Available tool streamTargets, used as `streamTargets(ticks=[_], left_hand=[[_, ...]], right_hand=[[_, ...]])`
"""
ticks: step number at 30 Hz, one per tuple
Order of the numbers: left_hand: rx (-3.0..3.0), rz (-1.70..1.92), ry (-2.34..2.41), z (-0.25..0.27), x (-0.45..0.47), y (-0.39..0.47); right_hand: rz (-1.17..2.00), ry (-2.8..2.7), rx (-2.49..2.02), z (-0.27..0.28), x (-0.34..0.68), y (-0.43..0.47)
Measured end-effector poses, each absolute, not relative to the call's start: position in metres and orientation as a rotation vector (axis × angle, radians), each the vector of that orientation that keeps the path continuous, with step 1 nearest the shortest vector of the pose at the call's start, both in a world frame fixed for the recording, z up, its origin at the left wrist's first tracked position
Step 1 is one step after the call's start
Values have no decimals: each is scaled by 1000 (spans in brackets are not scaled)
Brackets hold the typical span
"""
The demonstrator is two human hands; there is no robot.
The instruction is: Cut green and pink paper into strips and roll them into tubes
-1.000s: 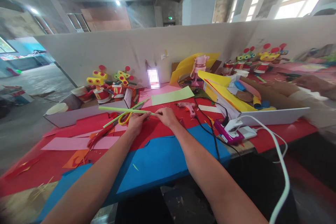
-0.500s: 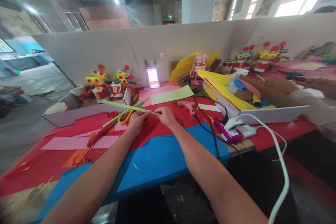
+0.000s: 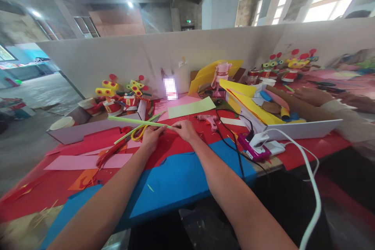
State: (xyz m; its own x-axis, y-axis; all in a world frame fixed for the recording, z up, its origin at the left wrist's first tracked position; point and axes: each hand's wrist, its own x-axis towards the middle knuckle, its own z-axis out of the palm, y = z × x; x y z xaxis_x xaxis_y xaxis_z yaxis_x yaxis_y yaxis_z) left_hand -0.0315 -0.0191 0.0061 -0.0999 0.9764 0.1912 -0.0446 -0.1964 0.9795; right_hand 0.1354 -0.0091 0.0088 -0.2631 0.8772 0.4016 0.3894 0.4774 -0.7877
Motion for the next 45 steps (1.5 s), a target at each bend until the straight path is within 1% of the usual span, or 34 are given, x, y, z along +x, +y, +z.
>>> streamTargets(ticks=[10, 15, 21, 32, 38, 45], left_hand=[[1217, 1462, 1093, 5, -30, -19], [1277, 1395, 1117, 4, -28, -20], [1287, 1452, 1133, 6, -27, -21], [1243, 1448, 1114, 6, -26, -21], [1334, 1388, 1160, 5, -27, -21], [1298, 1440, 1145, 7, -27, -21]], right_hand=[[648, -1860, -1082, 9, 135, -8], [661, -1857, -1049, 7, 132, -9], [679, -1850, -1035, 9, 131, -11], [634, -1862, -1078, 7, 132, -8], [719, -1824, -1062, 6, 132, -7], [777, -1794, -1056, 5, 133, -6]])
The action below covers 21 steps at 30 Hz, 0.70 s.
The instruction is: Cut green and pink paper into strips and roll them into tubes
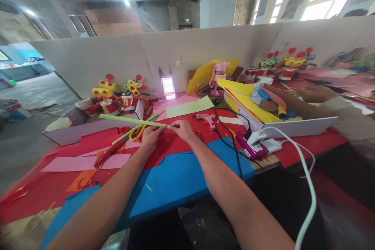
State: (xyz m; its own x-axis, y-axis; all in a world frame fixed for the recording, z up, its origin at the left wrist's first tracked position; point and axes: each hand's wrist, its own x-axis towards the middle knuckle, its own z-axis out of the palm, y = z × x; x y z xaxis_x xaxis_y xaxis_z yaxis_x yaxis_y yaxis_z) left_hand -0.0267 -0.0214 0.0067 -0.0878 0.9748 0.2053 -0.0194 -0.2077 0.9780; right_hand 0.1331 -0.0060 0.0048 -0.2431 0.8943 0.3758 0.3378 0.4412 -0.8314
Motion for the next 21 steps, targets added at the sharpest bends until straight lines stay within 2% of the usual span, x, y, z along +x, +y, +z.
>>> streamTargets(ticks=[21], left_hand=[[1281, 1454, 1078, 6, -29, -20]], right_hand=[[700, -1757, -1047, 6, 133, -5]])
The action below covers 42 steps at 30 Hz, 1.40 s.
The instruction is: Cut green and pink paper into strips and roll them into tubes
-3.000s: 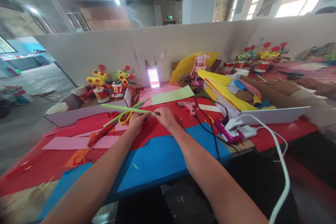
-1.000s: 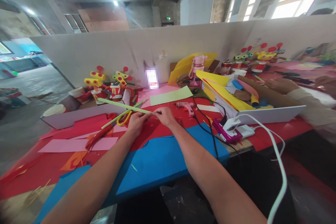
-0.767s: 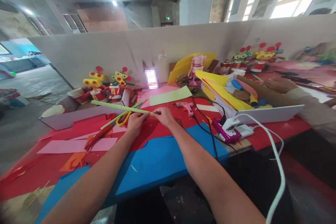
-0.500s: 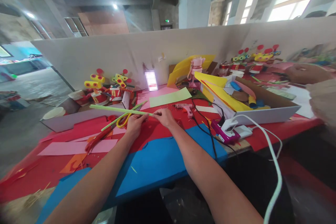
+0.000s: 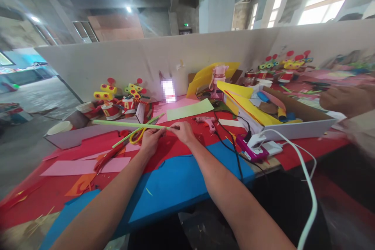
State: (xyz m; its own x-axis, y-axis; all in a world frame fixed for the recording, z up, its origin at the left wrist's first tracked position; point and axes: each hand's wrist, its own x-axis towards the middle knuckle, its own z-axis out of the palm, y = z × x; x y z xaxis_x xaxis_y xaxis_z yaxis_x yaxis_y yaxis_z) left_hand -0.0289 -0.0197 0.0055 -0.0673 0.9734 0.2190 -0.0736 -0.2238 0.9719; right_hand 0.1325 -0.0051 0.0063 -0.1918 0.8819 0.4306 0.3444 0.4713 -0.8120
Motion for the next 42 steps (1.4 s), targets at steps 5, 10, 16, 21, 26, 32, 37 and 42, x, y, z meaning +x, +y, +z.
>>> streamTargets(ticks=[5, 10, 16, 21, 26, 32, 37, 42], left_hand=[[1194, 1523, 1093, 6, -34, -17], [1222, 1512, 1070, 5, -36, -17], [1244, 1502, 1079, 3, -34, -16], [1209, 1506, 1081, 7, -32, -18], [1223, 1511, 1079, 10, -30, -20], [1168, 1543, 1119, 10, -32, -18], [1138, 1619, 1096, 9, -43, -13], [1189, 1487, 1101, 12, -41, -17]], right_hand=[[867, -1722, -1038, 5, 140, -3], [1031, -1658, -950, 5, 139, -6], [955, -1610, -970, 2, 132, -4], [894, -1613, -1029, -1, 132, 1], [867, -1621, -1056, 1, 134, 0], [909, -1553, -1076, 0, 135, -2], [963, -1465, -1132, 5, 146, -2], [995, -1513, -1084, 15, 151, -10]])
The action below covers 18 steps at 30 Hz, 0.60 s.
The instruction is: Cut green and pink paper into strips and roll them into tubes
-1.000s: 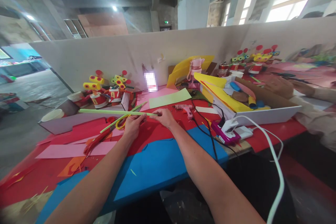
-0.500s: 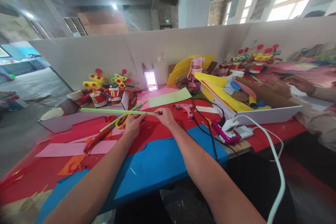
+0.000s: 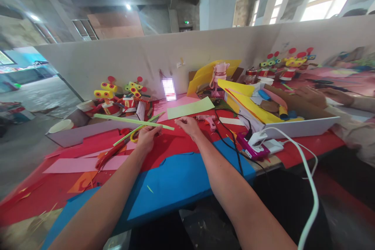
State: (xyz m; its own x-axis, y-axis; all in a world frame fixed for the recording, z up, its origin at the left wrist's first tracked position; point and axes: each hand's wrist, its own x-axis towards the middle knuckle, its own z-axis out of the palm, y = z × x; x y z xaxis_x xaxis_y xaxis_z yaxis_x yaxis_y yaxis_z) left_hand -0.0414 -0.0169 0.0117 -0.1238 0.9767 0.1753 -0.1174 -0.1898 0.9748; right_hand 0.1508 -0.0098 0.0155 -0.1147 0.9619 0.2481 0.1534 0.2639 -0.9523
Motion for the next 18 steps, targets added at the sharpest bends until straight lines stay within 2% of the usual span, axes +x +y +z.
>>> streamTargets(ticks=[7, 12, 18], left_hand=[[1360, 1307, 1141, 12, -28, -26], [1351, 1290, 1110, 11, -28, -27], [1261, 1392, 1121, 12, -31, -24]], right_hand=[[953, -1895, -1039, 12, 141, -12], [872, -1925, -1045, 5, 141, -6], [930, -1896, -1073, 8, 144, -10]])
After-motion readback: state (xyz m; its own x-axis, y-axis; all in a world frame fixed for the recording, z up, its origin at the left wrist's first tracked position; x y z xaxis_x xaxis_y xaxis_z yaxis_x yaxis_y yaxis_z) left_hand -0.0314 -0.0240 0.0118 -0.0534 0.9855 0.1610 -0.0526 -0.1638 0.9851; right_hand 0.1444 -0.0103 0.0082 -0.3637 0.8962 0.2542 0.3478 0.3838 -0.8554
